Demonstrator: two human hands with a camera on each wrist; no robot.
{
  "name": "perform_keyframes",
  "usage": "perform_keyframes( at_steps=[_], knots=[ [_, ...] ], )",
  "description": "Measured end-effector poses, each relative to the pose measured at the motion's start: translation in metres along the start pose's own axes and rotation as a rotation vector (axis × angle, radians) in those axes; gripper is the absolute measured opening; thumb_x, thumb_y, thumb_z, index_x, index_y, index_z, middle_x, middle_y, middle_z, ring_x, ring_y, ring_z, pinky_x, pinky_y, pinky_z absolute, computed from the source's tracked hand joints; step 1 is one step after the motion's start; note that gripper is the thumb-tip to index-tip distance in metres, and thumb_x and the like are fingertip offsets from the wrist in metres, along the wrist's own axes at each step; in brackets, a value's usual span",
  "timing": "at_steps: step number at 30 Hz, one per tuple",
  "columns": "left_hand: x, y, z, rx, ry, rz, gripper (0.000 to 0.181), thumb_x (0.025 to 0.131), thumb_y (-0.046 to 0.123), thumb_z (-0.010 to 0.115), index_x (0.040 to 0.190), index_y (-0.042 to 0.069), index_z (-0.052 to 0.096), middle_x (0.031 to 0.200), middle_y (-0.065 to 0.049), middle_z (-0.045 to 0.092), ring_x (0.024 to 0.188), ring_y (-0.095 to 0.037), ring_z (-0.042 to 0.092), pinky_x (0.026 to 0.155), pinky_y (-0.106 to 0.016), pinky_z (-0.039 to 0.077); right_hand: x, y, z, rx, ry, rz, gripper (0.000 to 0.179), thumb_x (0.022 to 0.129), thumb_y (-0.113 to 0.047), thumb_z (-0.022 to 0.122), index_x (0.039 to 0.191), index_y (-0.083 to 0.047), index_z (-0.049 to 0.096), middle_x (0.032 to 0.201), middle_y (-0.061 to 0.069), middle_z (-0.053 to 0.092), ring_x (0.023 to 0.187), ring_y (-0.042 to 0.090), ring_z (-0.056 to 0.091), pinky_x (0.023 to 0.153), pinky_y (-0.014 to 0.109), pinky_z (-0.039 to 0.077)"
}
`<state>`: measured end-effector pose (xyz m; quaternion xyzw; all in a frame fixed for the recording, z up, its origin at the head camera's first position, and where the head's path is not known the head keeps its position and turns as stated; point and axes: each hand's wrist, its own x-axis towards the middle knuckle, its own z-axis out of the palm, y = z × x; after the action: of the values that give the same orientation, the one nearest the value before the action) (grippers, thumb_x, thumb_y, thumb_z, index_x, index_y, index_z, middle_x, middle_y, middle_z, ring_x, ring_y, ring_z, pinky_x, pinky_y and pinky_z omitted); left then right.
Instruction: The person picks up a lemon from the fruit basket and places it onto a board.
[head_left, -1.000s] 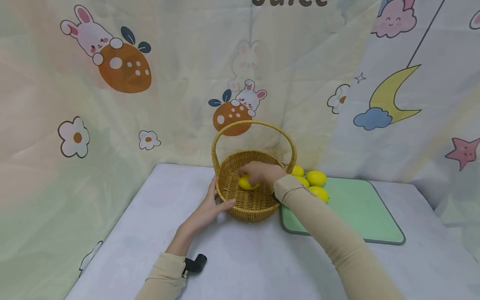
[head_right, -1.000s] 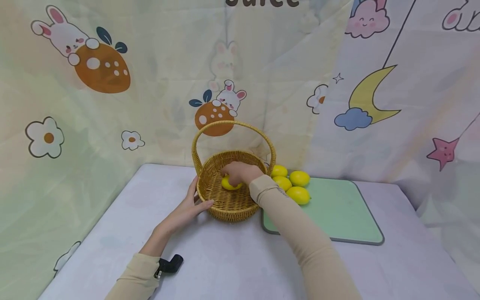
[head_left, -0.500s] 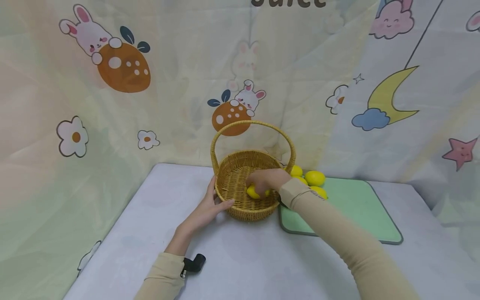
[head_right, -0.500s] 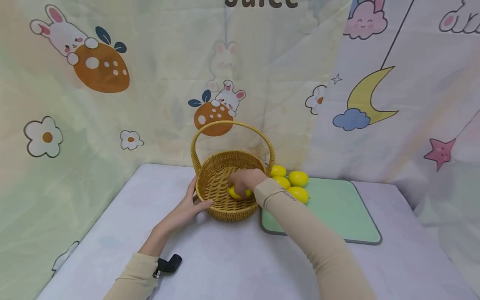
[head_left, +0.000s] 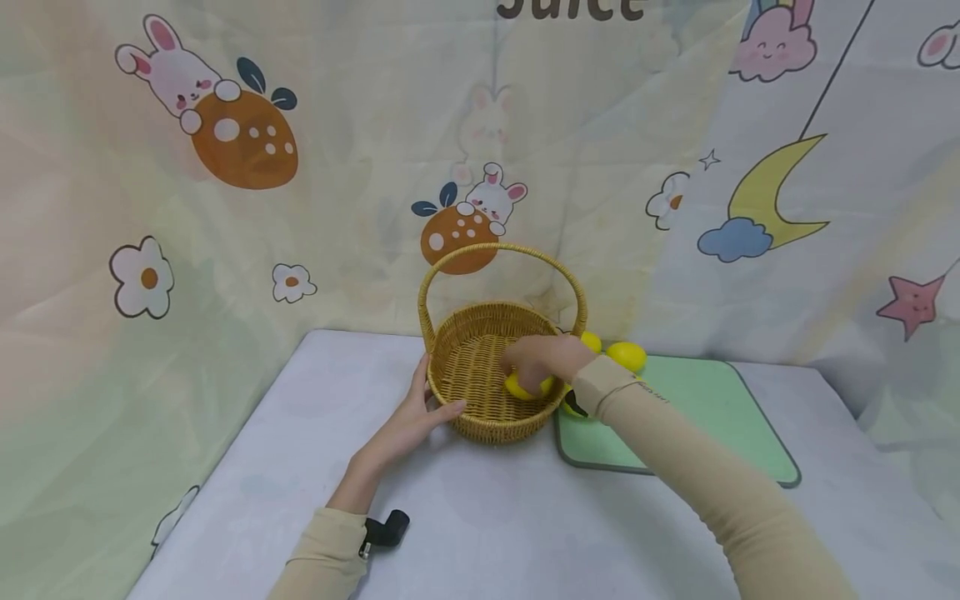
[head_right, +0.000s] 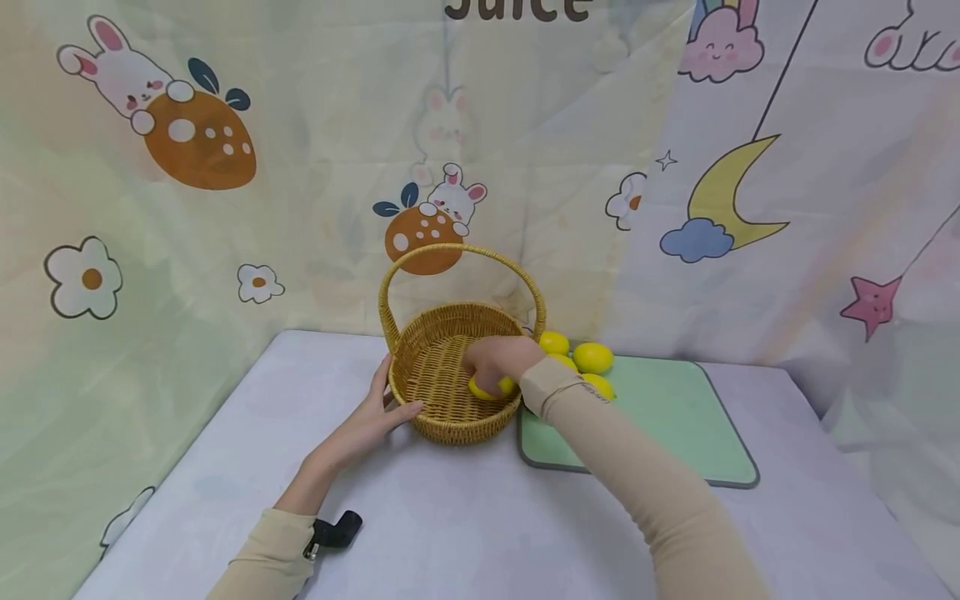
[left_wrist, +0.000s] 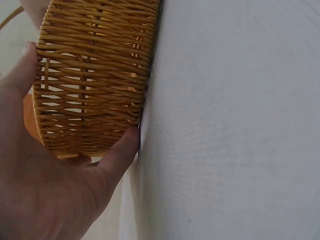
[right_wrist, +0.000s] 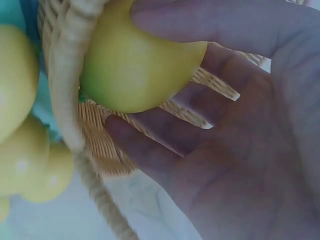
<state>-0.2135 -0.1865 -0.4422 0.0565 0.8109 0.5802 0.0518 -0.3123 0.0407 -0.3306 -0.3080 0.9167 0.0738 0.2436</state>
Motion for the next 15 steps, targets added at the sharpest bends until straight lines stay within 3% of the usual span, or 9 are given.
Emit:
perform_keyframes(
  at_steps=[7,11,15],
  knots=[
    [0.002,-0.002,-0.002,-0.016,-0.028,0.012,0.106,0.09,0.048,0.07,0.153,0.048,-0.016,0.168,0.003,0.002,0.155,-0.028,0.013,0.12,-0.065,0.013,-0.015,0.005,-0.007,0.024,0.062,-0.017,0.057,0.084,-0.001,0.059,0.137,-0.022,0.058,0.138,0.001,0.057,0.106,0.022,0.051,0.079,0.035,0.046],
    [0.001,0.005,-0.003,-0.019,-0.058,-0.009,0.111,0.089,0.049,0.071,0.155,0.04,-0.018,0.169,0.001,-0.002,0.156,-0.03,0.011,0.12,-0.065,0.012,-0.029,0.004,-0.011,0.008,0.149,-0.099,0.051,0.086,-0.001,0.062,0.133,-0.021,0.061,0.136,0.003,0.058,0.103,0.021,0.052,0.082,0.032,0.047],
    [-0.003,0.014,-0.003,-0.023,-0.066,-0.025,0.114,0.087,0.051,0.071,0.156,0.038,-0.018,0.169,-0.001,-0.001,0.155,-0.031,0.011,0.12,-0.066,0.014,-0.044,0.007,-0.014,0.037,0.219,-0.182,0.052,0.08,0.005,0.065,0.127,-0.019,0.063,0.129,0.005,0.059,0.099,0.021,0.052,0.078,0.029,0.047]
  ],
)
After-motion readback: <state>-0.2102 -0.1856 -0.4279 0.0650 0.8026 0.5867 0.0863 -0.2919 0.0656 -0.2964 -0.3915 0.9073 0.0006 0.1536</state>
